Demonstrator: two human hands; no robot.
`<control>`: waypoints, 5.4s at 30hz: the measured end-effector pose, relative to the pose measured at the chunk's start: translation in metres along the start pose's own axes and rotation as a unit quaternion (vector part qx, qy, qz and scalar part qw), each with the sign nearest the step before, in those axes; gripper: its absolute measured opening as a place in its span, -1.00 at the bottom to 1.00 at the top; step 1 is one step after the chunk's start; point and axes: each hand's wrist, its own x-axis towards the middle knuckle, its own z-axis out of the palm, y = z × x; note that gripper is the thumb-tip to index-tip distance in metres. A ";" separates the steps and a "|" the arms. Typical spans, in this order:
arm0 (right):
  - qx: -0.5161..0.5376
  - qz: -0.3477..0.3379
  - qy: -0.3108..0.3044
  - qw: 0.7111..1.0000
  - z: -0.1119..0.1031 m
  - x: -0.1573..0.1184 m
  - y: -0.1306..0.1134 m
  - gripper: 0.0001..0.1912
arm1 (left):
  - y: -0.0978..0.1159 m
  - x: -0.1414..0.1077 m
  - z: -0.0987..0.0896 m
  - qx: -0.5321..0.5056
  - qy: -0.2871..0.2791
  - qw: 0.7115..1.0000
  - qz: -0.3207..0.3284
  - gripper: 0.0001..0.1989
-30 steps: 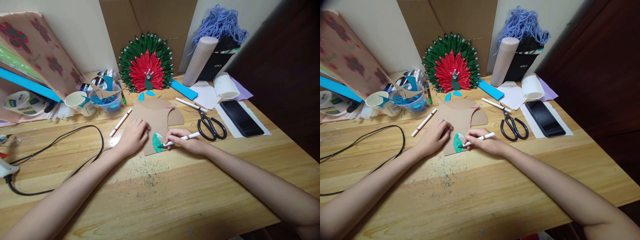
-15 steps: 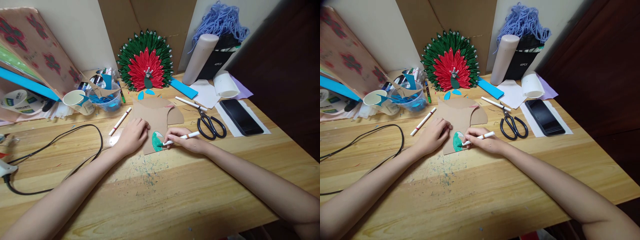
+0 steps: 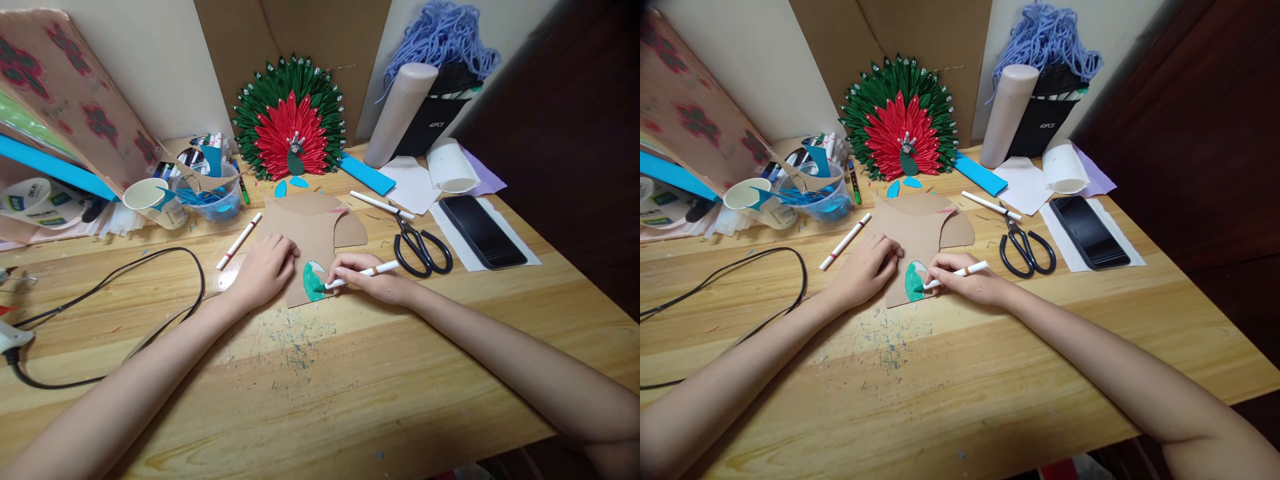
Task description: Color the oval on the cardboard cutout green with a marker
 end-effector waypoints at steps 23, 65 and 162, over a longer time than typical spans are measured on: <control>-0.016 -0.002 0.001 1.000 0.000 0.000 -0.002 -0.73 | 0.000 0.000 -0.001 0.001 0.007 1.000 -0.001 -0.87; -0.012 -0.009 0.009 1.000 0.001 0.000 -0.002 -0.73 | 0.000 0.001 0.002 0.011 0.008 1.000 0.003 -0.88; 0.040 -0.010 0.060 0.997 0.003 -0.001 -0.002 -0.51 | -0.002 -0.001 0.002 0.002 0.009 1.000 0.007 -0.88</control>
